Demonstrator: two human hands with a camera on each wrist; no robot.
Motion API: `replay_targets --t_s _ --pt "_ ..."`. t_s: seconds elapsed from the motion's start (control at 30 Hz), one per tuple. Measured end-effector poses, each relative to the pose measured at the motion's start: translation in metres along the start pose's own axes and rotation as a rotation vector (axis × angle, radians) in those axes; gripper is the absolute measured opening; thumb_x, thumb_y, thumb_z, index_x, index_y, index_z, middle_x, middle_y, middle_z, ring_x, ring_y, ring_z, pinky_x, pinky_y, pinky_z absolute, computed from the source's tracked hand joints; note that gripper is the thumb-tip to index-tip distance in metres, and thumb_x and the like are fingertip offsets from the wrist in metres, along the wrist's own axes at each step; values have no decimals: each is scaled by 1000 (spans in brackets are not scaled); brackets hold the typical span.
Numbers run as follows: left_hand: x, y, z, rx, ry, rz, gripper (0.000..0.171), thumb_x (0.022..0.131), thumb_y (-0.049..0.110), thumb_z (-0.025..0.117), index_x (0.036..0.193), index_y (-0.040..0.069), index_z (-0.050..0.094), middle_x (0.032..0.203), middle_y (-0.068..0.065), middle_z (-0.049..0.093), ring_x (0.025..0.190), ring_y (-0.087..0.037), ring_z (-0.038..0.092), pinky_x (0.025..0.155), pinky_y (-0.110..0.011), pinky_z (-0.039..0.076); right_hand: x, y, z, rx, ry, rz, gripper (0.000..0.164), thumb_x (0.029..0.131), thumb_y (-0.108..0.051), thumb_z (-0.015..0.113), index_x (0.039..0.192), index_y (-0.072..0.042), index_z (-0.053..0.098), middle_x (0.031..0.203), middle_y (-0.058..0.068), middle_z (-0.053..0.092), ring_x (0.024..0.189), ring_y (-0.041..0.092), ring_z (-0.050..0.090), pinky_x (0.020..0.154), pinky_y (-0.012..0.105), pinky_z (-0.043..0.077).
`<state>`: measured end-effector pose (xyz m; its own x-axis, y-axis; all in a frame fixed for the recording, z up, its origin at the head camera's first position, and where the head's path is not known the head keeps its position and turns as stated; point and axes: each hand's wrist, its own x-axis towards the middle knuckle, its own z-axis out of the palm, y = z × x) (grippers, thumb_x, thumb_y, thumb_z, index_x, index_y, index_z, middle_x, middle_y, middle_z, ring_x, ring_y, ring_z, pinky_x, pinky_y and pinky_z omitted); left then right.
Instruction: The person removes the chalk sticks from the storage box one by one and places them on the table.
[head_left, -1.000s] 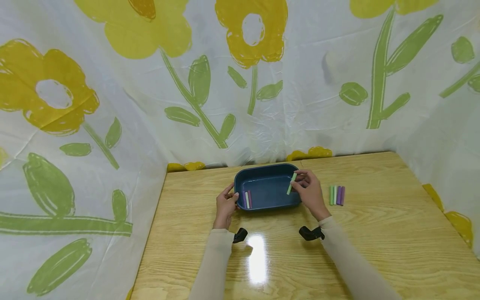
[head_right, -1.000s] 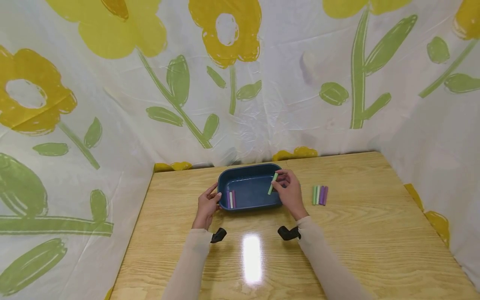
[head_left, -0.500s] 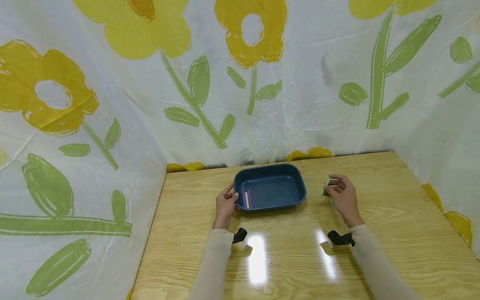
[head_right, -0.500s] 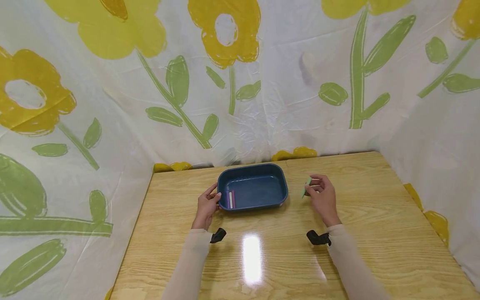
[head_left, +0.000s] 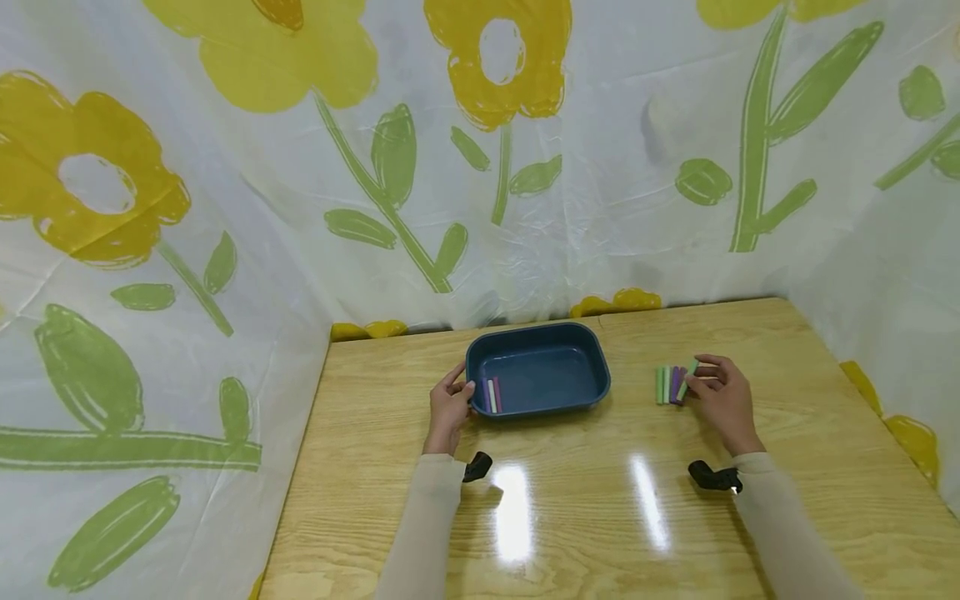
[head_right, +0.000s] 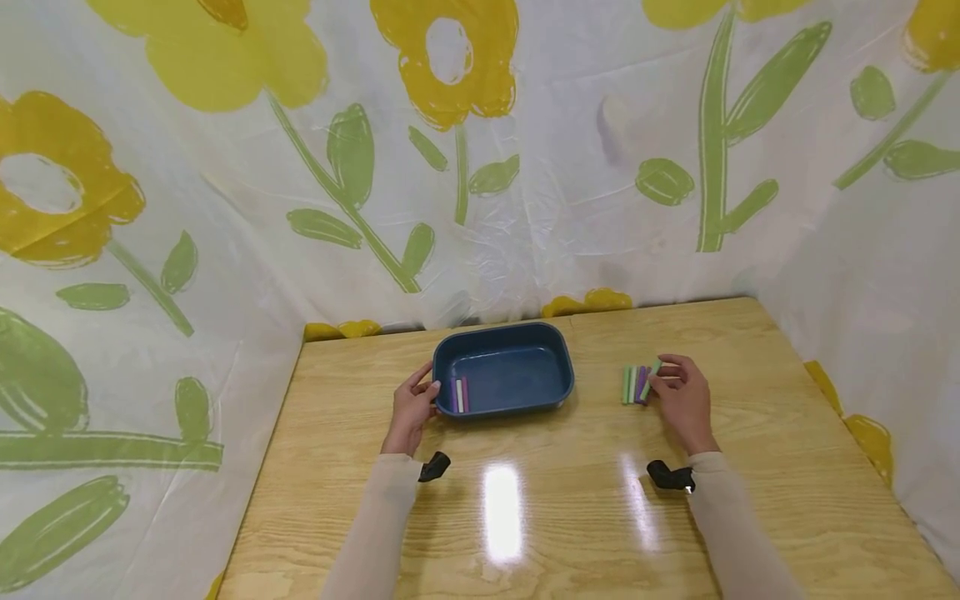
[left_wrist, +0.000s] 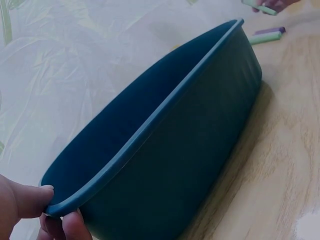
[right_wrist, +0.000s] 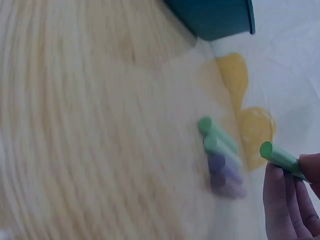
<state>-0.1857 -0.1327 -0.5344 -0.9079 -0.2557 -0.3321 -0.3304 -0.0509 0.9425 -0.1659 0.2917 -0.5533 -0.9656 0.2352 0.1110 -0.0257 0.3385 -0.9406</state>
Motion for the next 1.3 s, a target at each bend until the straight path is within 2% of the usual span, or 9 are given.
replay_targets --t_s 0.17,0.47,0.63,0.73,0.87,0.97,1.03,1.2,1.3 --pt "1 0 0 2 1 -9 46 106 4 62 151 14 61 105 -9 58 66 -14 54 62 -27 51 3 8 -6 -75 5 28 42 105 0 60 144 9 51 124 30 61 84 -14 58 72 11 54" --pt "1 0 0 -3 4 -16 46 106 4 62 151 13 61 106 -9 58 66 -14 55 61 -25 51 6 18 -12 -212 -19 10 40 106 -4 60 144 7 56 121 32 64 82 -19 50 67 10 48" --pt "1 -1 0 -10 5 -4 46 105 2 62 151 12 61 102 -7 57 64 -13 55 60 -26 51 9 21 -13 -274 -38 5 40 106 -6 61 144 6 57 121 32 65 83 -17 48 67 10 46" --pt "1 0 1 -12 5 4 47 105 2 62 150 11 61 101 -7 57 64 -13 54 60 -26 51 10 21 -12 -307 -40 8 40 106 -6 61 144 6 58 121 32 65 87 -8 51 66 11 45" --pt "0 1 1 -10 5 4 47 105 2 63 150 11 61 101 -7 57 64 -13 54 59 -25 50 12 22 -11 -334 -31 4 39 105 -4 61 143 7 59 122 33 65 94 23 67 66 10 44" --pt "1 -1 1 -12 7 2 46 105 2 63 151 11 61 101 -7 58 64 -13 54 59 -25 50 12 23 -11 -345 -18 -1 38 105 -2 60 141 8 60 122 33 66 101 37 67 66 9 42" --pt "1 -1 0 -14 8 3 46 105 2 62 150 11 61 102 -8 58 65 -13 54 59 -25 50 12 22 -10 -342 -16 0 37 105 -1 59 140 8 61 122 33 67 99 33 67 66 9 42" --pt "1 -2 1 -13 10 4 46 105 2 63 150 11 61 104 -9 58 66 -14 54 59 -25 51 11 16 -9 -321 -19 7 35 105 -4 59 138 7 63 124 31 67 91 3 56 68 8 43" --pt "1 -1 1 -13 10 3 46 105 2 63 150 11 61 104 -9 58 66 -15 55 59 -25 51 9 8 -6 -308 -11 -29 33 104 -2 58 135 8 64 123 30 67 88 -8 49 69 7 43"
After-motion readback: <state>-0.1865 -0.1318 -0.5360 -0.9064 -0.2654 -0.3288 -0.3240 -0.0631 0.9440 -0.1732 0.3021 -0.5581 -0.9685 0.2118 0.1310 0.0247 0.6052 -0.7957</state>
